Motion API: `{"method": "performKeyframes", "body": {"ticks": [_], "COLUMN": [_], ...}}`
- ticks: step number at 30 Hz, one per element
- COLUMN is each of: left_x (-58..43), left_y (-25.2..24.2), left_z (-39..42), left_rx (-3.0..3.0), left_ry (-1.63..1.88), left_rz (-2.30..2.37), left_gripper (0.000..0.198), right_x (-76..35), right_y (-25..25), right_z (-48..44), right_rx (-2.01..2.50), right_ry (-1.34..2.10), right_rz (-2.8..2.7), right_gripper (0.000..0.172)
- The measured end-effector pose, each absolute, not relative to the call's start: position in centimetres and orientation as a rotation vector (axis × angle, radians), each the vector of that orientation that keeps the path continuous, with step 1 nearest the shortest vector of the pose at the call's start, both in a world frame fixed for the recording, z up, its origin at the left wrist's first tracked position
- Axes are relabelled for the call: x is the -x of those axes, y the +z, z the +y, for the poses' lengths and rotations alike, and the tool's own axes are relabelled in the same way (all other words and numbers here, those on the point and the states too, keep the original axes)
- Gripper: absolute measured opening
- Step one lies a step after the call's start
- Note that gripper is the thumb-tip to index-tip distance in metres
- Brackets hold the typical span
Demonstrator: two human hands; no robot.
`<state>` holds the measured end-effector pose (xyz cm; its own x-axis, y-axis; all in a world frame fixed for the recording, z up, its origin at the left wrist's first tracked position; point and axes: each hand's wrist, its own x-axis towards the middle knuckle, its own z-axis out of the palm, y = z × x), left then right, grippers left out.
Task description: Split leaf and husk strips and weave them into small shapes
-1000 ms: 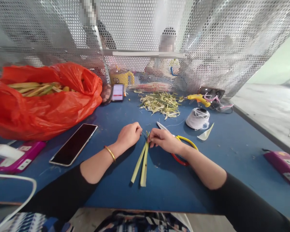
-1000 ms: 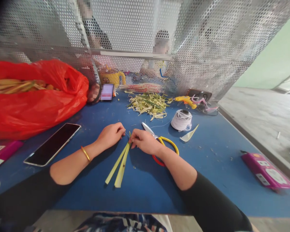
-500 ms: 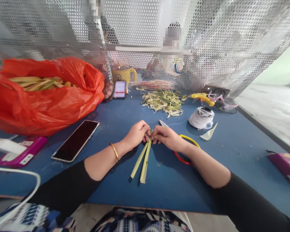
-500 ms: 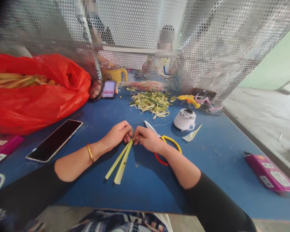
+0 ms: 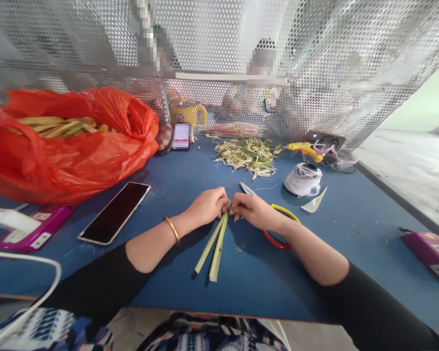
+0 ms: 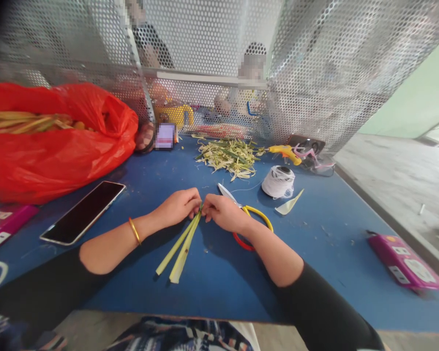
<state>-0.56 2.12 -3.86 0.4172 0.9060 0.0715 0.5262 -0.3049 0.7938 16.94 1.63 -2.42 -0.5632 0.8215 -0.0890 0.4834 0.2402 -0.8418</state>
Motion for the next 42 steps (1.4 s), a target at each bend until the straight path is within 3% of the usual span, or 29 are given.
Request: {"method": "performKeyframes", "body": {"ticks": [3, 9, 42], "left_x": [0.5, 0.1, 0.2], "left_y": [-3.9, -3.1, -2.8], "left_z": [2.3, 2.0, 2.0], "left_rx": [-1.650, -1.268, -1.319], "left_ry": [0.755, 0.737, 0.588], "left_rz": [1.186, 1.251, 1.119], "left_gripper": [0.017, 0.017, 0.018], "right_x": [-17.1, -16.9, -15.3], "right_y": [-2.5, -2.1, -2.6], "right_z": [2.0, 1.9, 1.2], "right_rx": [1.134, 1.273, 1.265], "right_ry": [1.293, 1.418, 1.393], "right_rz": [-2.038, -1.781, -1.426], "right_gripper": [0.004, 0.012, 0.017]}}
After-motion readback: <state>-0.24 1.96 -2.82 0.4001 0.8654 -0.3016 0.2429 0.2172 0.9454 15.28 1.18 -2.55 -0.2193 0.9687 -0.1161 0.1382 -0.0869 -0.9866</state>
